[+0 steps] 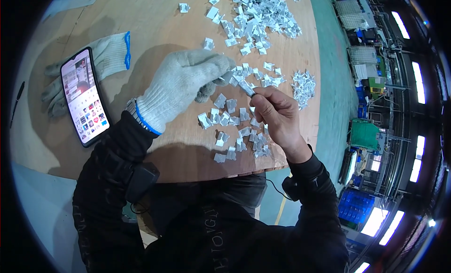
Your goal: The person trims small white plastic parts with a utility knife and places them into a bin before and after making a video call on a smartphone.
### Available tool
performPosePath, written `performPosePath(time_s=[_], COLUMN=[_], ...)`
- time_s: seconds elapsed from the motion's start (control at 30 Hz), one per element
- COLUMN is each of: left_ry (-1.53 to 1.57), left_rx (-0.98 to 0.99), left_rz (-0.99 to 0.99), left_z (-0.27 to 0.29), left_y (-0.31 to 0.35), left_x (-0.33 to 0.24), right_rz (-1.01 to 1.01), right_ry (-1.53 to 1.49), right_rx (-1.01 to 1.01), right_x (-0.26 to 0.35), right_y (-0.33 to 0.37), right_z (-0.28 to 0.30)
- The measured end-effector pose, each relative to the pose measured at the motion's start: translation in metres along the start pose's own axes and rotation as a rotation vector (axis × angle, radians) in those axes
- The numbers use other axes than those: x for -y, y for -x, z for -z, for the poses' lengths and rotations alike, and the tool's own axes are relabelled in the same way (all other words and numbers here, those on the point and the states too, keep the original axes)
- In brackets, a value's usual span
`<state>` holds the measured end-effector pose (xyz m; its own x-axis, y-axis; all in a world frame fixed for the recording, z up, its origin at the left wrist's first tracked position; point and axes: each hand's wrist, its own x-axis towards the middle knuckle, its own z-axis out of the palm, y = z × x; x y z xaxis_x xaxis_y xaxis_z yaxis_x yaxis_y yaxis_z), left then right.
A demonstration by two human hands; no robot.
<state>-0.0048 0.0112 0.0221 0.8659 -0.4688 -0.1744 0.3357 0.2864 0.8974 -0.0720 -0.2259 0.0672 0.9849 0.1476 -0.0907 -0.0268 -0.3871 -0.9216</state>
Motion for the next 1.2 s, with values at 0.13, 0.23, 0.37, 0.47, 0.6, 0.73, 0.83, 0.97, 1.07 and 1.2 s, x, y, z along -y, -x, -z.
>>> performPosePath(time_s=[0.13, 0.23, 0.37, 0.47, 0.6, 0.73, 0.83, 0.97, 1.07, 1.2], left_ry=[0.047, 0.102, 0.132, 0.144, 0.1, 0.06, 0.041, 0.01, -0.004, 0.0], left_rx=[0.019, 0.049, 0.073, 0.077, 0.065, 0.015, 0.001, 0.0, -0.023, -0.04], left_rz=[0.017, 0.023, 0.028, 0.035, 0.029, 0.021, 0.017, 0.009, 0.001, -0.008], left_z=[0.001, 0.003, 0.002, 0.001, 0.004, 0.001, 0.002, 0.002, 0.002, 0.0], left_y=[0.0, -0.001, 0.001, 0.001, -0.002, -0.001, -0.001, -0.001, -0.001, 0.0], left_x=[0.001, 0.003, -0.003, -0.003, 0.003, 0.002, 0.001, 0.002, 0.004, 0.004], right_rz=[-0.04, 0.074, 0.091, 0.075, 0.045, 0.071, 0.077, 0.038, 0.013, -0.041], right_ry=[-0.024, 0.071, -0.062, -0.016, 0.02, 0.067, 0.114, 0.165, 0.166, 0.141], right_rx=[0.022, 0.124, 0.027, 0.026, 0.095, 0.063, 0.026, 0.028, 0.034, 0.034], right_x=[0.0, 0.0, 0.002, 0.001, 0.009, 0.004, 0.005, 0.006, 0.006, 0.002], right_y=[-0.001, -0.001, 0.0, -0.004, -0.001, -0.002, -0.004, -0.004, -0.002, 0.002], right_z=[-0.002, -0.004, -0.002, -0.001, -0.002, 0.006, 0.008, 0.008, 0.008, 0.003])
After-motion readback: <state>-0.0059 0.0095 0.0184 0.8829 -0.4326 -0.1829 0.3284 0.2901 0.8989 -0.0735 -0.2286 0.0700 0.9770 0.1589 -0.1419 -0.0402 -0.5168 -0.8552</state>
